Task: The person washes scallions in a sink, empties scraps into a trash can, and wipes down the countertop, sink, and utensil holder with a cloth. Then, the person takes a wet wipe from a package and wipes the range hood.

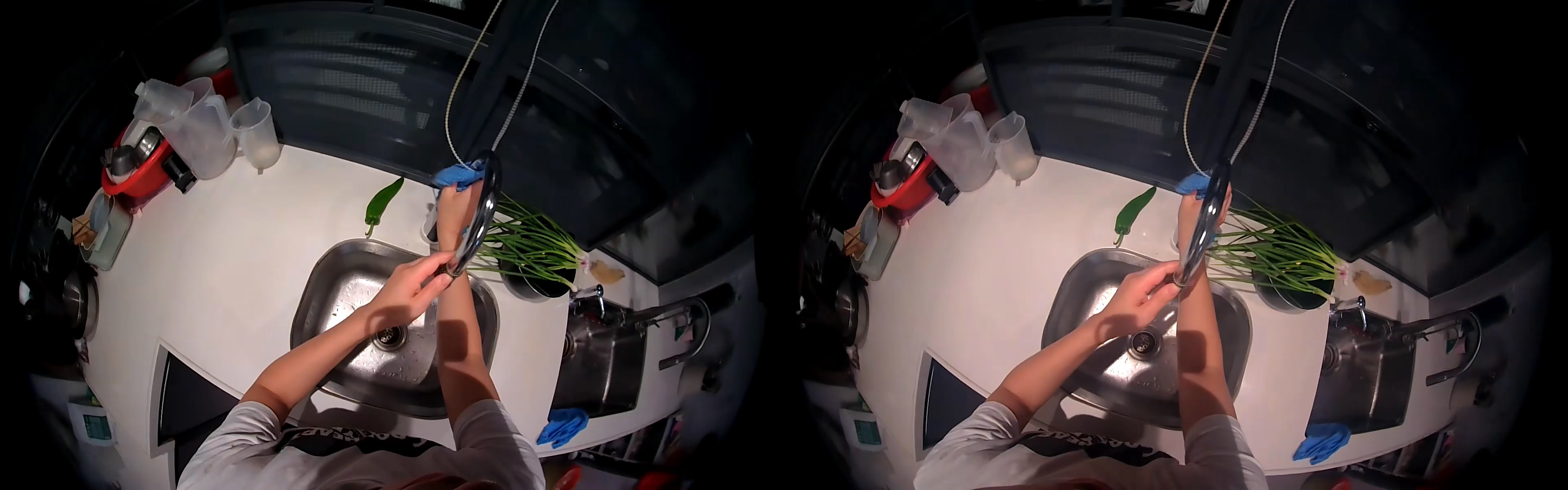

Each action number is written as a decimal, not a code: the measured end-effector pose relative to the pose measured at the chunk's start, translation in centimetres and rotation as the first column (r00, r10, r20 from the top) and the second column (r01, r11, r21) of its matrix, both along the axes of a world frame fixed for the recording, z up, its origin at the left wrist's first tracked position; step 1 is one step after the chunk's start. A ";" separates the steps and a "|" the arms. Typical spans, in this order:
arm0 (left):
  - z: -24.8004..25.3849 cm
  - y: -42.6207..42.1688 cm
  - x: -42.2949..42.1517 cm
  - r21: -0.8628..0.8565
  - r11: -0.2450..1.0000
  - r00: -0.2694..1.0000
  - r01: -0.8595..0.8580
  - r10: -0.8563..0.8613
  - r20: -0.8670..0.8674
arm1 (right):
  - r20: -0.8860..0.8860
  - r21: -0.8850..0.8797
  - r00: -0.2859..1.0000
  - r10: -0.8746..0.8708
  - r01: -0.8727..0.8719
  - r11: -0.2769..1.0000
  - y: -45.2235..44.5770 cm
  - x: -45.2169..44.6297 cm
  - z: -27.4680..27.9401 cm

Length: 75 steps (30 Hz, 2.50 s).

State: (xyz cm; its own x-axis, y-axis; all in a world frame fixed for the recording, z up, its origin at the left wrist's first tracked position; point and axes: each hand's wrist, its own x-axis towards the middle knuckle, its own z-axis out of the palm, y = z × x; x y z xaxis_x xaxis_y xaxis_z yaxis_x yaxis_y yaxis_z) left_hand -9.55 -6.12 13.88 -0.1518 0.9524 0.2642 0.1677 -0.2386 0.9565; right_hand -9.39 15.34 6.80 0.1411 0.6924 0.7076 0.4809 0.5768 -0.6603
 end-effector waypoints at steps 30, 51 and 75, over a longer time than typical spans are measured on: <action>-2.1 0.1 1.1 0.100 0.983 0.989 -0.151 0.150 0.019 | -0.365 -0.332 0.789 0.495 -0.607 0.722 -10.9 7.0 -9.1; -9.6 -12.2 16.9 -0.213 0.930 0.900 0.300 -0.350 -0.261 | -0.449 -0.237 0.881 0.151 -0.281 0.930 -24.9 33.9 -4.1; -18.7 -41.7 8.9 -0.053 0.804 0.532 -0.592 0.341 -0.775 | 0.635 -0.434 0.317 0.705 -0.608 0.665 -39.9 33.5 -10.3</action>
State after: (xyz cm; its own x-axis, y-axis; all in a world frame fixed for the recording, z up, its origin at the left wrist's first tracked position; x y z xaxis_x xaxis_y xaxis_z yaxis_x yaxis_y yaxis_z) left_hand -0.67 -47.83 -4.80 -0.4850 0.8427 0.2337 0.8093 0.3313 0.4850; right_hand 24.11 -24.53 -3.51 -0.8913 0.3840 0.2411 0.2825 0.8862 -0.3672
